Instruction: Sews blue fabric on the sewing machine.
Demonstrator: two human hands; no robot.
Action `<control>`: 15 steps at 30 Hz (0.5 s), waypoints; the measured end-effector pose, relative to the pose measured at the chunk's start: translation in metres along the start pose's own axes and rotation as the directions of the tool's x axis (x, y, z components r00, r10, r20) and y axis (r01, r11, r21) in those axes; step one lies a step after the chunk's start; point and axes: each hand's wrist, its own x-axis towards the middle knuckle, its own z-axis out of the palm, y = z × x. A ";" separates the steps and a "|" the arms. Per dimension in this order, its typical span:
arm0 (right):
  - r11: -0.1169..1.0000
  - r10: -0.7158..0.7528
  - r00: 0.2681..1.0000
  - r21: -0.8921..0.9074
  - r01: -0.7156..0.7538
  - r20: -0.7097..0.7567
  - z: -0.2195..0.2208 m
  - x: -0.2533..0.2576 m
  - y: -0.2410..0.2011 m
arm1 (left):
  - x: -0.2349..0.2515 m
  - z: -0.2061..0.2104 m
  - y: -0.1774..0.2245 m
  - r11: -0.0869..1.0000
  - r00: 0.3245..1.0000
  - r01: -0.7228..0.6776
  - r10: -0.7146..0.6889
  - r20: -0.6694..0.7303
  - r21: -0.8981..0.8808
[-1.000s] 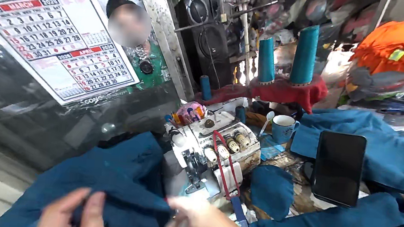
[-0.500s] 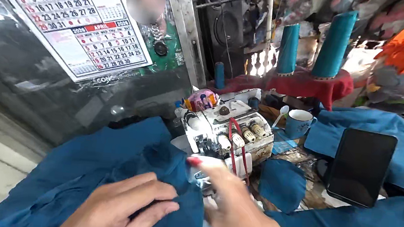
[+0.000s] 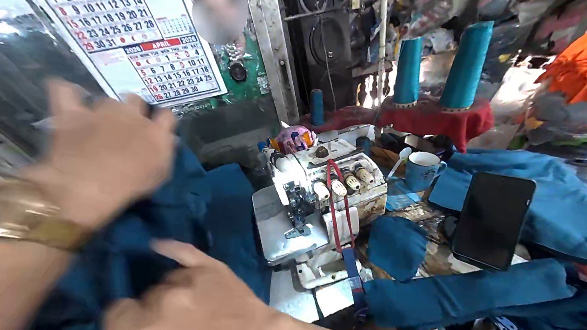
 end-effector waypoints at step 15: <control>0.894 0.429 0.837 -0.026 -0.448 0.340 -0.047 -0.142 0.070 | -0.004 0.122 0.162 0.761 0.997 -0.025 -0.029 -0.071 -0.649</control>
